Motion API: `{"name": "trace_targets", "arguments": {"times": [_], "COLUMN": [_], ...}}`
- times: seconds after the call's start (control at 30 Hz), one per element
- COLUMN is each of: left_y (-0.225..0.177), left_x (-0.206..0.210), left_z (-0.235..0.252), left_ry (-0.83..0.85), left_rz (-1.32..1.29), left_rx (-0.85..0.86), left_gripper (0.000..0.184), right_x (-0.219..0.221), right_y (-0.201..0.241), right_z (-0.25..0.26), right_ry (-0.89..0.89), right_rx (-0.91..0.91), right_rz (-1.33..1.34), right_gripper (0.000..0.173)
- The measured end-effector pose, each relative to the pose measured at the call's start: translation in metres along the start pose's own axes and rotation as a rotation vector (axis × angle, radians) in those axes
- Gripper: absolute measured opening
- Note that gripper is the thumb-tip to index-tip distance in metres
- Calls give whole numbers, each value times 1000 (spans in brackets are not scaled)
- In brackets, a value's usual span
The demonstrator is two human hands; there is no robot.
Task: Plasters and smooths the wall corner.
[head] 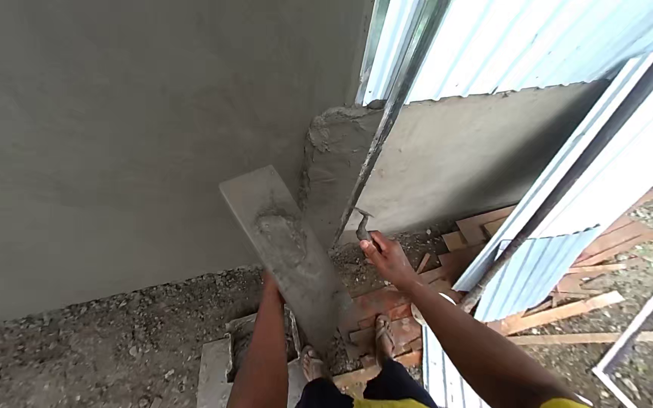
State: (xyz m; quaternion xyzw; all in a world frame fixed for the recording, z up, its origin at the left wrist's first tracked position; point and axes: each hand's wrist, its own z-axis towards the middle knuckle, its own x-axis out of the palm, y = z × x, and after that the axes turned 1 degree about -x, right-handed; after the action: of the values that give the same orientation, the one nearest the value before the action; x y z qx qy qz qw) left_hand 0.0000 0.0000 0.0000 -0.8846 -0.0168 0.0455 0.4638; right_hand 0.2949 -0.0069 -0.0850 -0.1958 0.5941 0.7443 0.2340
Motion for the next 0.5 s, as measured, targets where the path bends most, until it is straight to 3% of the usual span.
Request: {"name": "trace_targets", "arguments": {"times": [0.13, 0.23, 0.33, 0.5], "left_y": [9, 34, 25, 47], "left_x": [11, 20, 23, 20], "left_z": [44, 77, 75, 63], "left_ry": [-21, -34, -25, -35], "left_rz": [-213, -333, -326, -157], "left_rx": [14, 151, 125, 306], "left_gripper": [44, 51, 53, 46], "right_x": [8, 10, 17, 39], "right_y": [-4, -2, 2, 12], "right_z": [-3, 5, 20, 42], "right_ry": [-12, -22, -8, -11], "right_rx": [-112, -147, -171, -207], "right_rz": [-132, -185, -238, -119], "right_gripper": [56, 57, 57, 55]}}
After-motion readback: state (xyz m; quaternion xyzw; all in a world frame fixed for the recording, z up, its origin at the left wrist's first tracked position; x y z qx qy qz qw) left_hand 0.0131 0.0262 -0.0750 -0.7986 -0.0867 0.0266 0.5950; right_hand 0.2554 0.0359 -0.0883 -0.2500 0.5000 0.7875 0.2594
